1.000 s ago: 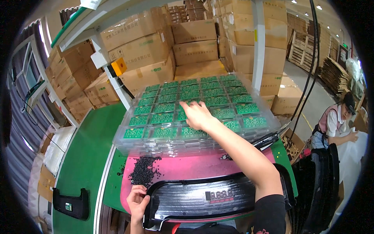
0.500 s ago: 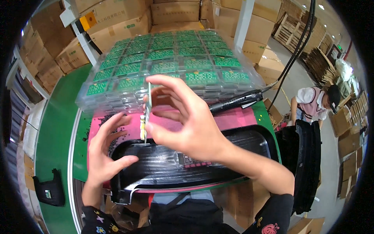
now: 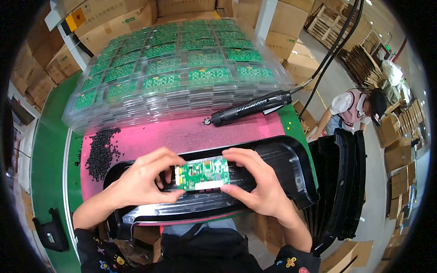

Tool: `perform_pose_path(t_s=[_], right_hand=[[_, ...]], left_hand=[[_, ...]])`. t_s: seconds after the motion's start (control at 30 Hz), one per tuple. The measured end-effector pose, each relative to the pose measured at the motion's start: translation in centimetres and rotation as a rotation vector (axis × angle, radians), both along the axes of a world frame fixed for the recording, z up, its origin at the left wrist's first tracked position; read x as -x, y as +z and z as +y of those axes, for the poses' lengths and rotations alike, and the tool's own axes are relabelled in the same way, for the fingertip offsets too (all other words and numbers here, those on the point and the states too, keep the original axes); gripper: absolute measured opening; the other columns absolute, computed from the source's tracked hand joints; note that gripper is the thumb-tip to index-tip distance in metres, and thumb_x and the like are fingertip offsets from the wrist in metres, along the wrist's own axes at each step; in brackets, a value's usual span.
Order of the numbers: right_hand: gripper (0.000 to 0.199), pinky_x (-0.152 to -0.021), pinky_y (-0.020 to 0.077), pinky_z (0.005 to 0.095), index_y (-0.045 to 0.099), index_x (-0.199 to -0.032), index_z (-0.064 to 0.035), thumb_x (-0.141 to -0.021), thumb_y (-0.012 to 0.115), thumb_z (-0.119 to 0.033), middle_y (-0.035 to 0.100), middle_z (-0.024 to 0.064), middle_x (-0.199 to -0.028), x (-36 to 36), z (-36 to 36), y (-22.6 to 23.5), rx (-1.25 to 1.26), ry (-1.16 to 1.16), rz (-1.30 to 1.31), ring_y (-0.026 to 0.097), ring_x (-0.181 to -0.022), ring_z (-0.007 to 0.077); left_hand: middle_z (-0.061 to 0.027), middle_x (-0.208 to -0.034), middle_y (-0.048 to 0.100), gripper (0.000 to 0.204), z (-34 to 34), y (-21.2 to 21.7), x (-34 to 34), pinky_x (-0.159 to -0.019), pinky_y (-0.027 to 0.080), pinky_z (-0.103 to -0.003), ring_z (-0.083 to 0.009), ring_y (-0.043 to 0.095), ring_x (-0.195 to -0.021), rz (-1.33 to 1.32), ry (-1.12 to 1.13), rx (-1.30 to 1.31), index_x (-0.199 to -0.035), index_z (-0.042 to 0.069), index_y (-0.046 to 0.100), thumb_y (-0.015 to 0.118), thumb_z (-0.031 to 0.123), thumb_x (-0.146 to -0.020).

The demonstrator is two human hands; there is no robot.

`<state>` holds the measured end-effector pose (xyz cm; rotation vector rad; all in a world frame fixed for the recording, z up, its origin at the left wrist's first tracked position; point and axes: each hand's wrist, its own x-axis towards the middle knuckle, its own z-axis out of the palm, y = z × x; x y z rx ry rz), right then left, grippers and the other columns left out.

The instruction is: Assembling circuit boards into plastic housings and securing them with an electric screwdriver.

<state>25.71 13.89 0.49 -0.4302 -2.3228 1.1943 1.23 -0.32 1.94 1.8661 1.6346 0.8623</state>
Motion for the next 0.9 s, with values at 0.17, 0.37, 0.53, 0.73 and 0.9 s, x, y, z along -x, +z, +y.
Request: perform_pose_path(t_s=[0.17, 0.37, 0.53, 0.73, 0.9], right_hand=[[0.058, -0.105, 0.0390, 0.0435, 0.062, -0.118, -0.0057, -0.066, 0.086, -0.014, 0.055, 0.0126, -0.132, -0.6, 0.9, -2.0, -0.101, 0.047, -0.175, 0.048, -0.124, 0.0339], [0.058, -0.107, 0.0367, 0.0453, 0.061, -0.118, -0.0056, -0.066, 0.086, -0.013, 0.054, 0.0123, -0.133, -0.1, 0.9, -2.0, -0.119, 0.048, -0.209, 0.046, -0.125, 0.0357], [0.055, -0.107, 0.0378, 0.0457, 0.058, -0.121, -0.0047, -0.072, 0.082, -0.013, 0.050, 0.0129, -0.134, -0.2, 1.2, -1.8, -0.146, 0.071, -0.254, 0.043, -0.125, 0.0374], [0.057, -0.107, 0.0378, 0.0457, 0.057, -0.123, -0.0046, -0.072, 0.082, -0.013, 0.050, 0.0126, -0.134, -0.1, 1.0, -1.9, -0.159, 0.078, -0.258, 0.042, -0.126, 0.0371], [0.065, -0.105, 0.0372, 0.0443, 0.053, -0.128, -0.0038, -0.071, 0.083, -0.013, 0.050, 0.0140, -0.133, -0.3, 0.0, -0.8, -0.146, 0.039, -0.251, 0.044, -0.124, 0.0361]], left_hand=[[-0.0093, -0.107, 0.061, 0.052, 0.2, -1.7, -0.1, -0.063, 0.056, -0.034, -0.0225, 0.067, -0.071, 0.173, -0.078, 0.086, -0.112, 0.000, 0.062, 0.082, 0.026, -0.072], [-0.0105, -0.102, 0.056, 0.048, 0.7, -1.5, -0.3, -0.058, 0.057, -0.038, -0.0295, 0.068, -0.073, 0.231, -0.117, 0.090, -0.110, -0.004, 0.059, 0.079, 0.025, -0.078], [-0.0091, -0.104, 0.057, 0.048, 0.8, -1.5, -0.5, -0.057, 0.056, -0.037, -0.0280, 0.067, -0.073, 0.226, -0.099, 0.114, -0.110, -0.001, 0.061, 0.080, 0.026, -0.076], [-0.0103, -0.104, 0.056, 0.049, 0.7, -1.3, -0.4, -0.059, 0.056, -0.039, -0.0291, 0.067, -0.077, 0.245, -0.106, 0.113, -0.111, -0.003, 0.059, 0.080, 0.026, -0.077], [-0.0137, -0.105, 0.053, 0.051, 0.3, -0.9, -0.3, -0.061, 0.057, -0.040, -0.0310, 0.066, -0.088, 0.261, -0.161, 0.089, -0.114, -0.006, 0.055, 0.076, 0.027, -0.082]])
